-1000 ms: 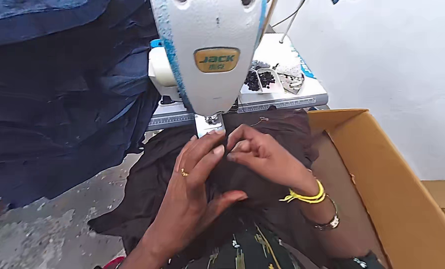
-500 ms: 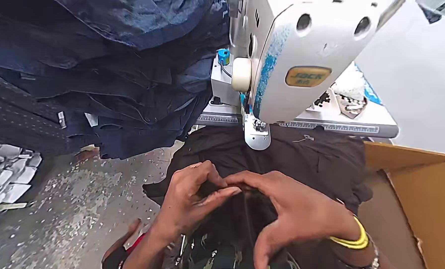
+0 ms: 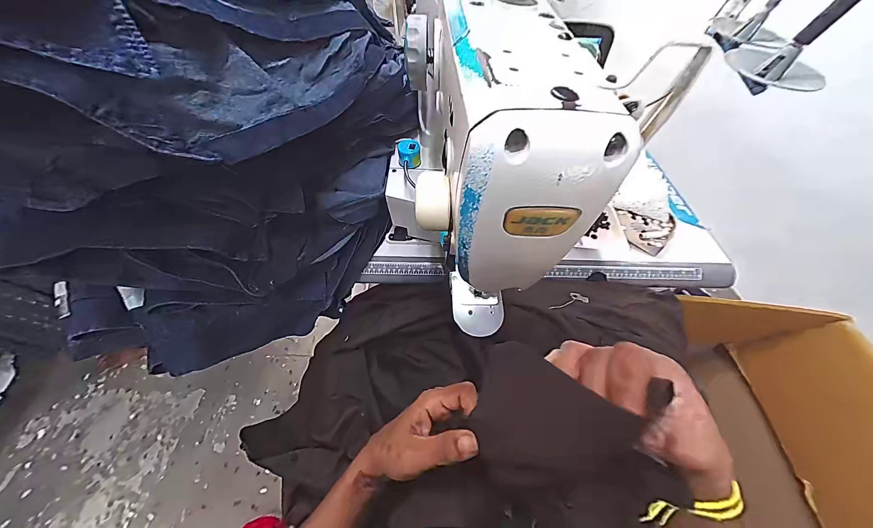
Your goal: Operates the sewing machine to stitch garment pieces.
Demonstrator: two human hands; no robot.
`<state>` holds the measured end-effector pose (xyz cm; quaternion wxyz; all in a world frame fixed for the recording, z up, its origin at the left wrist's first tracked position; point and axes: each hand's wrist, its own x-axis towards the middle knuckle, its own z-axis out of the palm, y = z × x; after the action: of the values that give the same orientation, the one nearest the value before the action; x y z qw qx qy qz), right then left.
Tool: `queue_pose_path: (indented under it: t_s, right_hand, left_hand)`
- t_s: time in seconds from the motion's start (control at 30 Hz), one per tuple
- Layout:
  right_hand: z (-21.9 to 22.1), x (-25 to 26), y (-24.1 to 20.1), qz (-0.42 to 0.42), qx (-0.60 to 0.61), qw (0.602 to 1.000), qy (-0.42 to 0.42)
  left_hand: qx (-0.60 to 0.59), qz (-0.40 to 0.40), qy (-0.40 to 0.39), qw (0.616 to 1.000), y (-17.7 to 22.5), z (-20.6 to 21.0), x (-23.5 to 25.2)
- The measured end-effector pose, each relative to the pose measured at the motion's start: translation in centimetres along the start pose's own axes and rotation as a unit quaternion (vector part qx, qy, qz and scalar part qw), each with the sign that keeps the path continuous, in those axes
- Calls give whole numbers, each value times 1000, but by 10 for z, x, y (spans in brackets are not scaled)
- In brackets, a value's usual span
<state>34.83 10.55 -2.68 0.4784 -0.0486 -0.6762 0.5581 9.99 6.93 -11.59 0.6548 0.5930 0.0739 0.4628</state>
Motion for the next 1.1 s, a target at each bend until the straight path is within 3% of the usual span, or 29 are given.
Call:
queue_pose_path:
  t_s: [0.07,0.13,0.23,0.3,0.43,0.57,0.67,0.8,0.93,1.07,1.1]
  right_hand:
    - [-7,-3,4,-40,6,999,-24]
    - [-14,-11,16,-21,-20,998,-57]
    - [-18,-27,48,99,-7,993,-59]
    - [-11,-34,63,173,-61,983,-7]
    - [7,-27,79,219,-171,955,103]
    - [10,-16,86,242,-200,926,209]
    - [10,-10,89,242,-188,918,251]
    - [15,-9,88,248,-183,913,267]
    - [22,-19,75,299,-134,922,206]
    - [-4,-2,82,198,-382,875,223]
    - [-16,7,88,172,-398,875,216]
  left_hand:
    - [73,15,40,996,19,-6,14]
    - [204,24,90,974,47,-17,28]
    - [449,-1,86,889,63,-37,36]
    - [510,-42,93,854,51,-39,33]
    - [497,-85,159,849,37,-43,32]
    - [427,-209,215,853,39,-51,44]
    - [398,-253,218,855,38,-58,55]
    - [434,-272,183,839,41,-64,72]
    - [449,-299,107,835,52,-64,74]
    - [440,-285,107,845,48,-66,68]
    - [436,-278,100,850,47,-66,64]
